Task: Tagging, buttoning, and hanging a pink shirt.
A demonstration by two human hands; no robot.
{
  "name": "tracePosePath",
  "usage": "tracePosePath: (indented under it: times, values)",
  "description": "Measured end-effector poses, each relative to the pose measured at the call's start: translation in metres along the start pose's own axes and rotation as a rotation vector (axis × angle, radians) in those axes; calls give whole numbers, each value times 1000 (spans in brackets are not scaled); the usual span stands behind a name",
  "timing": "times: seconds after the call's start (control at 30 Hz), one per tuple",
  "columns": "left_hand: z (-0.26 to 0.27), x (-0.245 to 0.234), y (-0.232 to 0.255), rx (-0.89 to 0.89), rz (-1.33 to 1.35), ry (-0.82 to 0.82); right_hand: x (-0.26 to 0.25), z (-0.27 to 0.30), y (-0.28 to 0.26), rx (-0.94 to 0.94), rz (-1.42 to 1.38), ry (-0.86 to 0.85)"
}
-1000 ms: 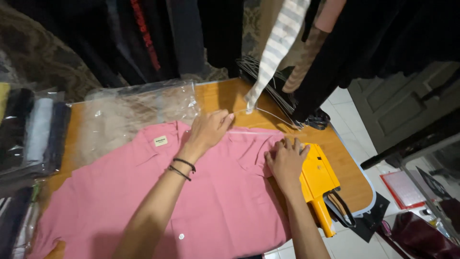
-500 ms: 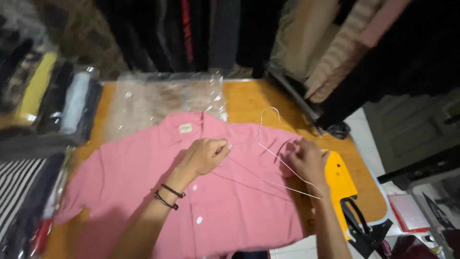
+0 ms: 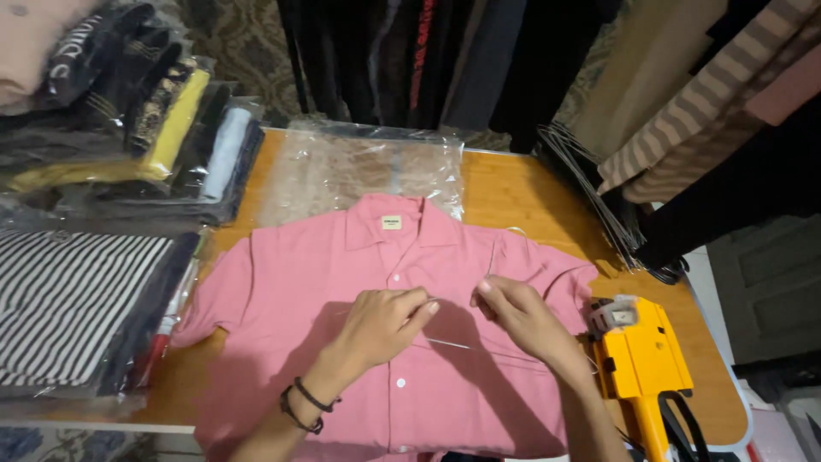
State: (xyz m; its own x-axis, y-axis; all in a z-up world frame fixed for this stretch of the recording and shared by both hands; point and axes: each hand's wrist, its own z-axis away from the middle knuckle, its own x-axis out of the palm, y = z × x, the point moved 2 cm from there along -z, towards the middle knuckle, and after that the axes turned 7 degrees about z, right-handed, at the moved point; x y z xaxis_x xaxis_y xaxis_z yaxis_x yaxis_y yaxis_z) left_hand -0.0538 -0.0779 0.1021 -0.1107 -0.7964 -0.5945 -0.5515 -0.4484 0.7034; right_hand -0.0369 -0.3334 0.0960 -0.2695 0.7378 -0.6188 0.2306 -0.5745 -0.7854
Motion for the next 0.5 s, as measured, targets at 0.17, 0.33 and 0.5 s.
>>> tracePosePath:
  times: [0.17,0.33,0.5]
  values:
    - [-10,-12,-16,9,-165,192,-2,-34,-47,-111,193,283]
    - [-30,-30,-64,113,-204,651,-38,-70,-49,-225,58,533]
    - [-72,-10,-133,-356,-171,608,-50,-108,-55,-226,-338,603]
